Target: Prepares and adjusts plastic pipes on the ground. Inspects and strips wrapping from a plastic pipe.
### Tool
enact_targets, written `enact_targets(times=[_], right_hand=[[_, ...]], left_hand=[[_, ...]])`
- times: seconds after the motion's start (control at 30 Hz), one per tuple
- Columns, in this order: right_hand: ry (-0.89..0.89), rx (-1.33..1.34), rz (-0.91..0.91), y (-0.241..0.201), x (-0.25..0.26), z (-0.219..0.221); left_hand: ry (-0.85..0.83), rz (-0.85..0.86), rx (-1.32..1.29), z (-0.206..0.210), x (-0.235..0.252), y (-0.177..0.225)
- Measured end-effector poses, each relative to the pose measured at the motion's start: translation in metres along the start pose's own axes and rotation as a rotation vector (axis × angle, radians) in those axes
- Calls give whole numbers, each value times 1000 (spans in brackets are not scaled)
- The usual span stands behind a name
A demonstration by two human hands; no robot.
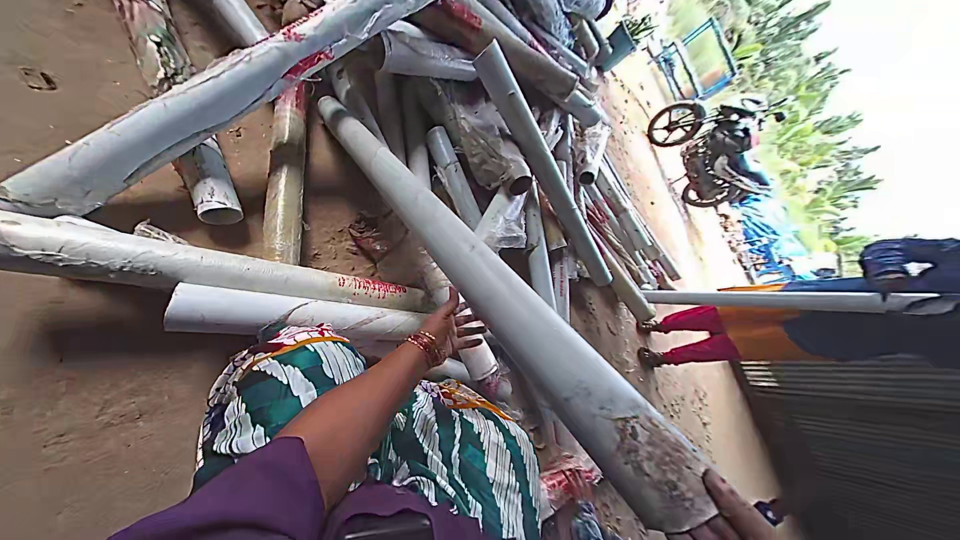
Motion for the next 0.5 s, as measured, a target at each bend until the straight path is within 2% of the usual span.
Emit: enact_targets(times=[0.13,0.23,0.4,0.5], right_hand=[[57,48,-12,-6,-32,24],[81,130,-27,3,-38,24],[129,165,-48,16,-55,22],[127,171,-97,18,-64,26]], left_hand=[[-252,-14,-240,39,-28,-7],[-365,-18,-242,51,-48,-6],[-334,18,-186,42,-63,-2],[-252,88,-201,36,-68,7]])
Point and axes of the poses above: each hand's wrist, its own x-axis towards the middle knuckle, its own z-axis out of the palm, y = z × x, the point moved 9 cm from there along x, towards the middle knuckle, and after that the axes turned 1 degree about y, right-handed, at the moved point
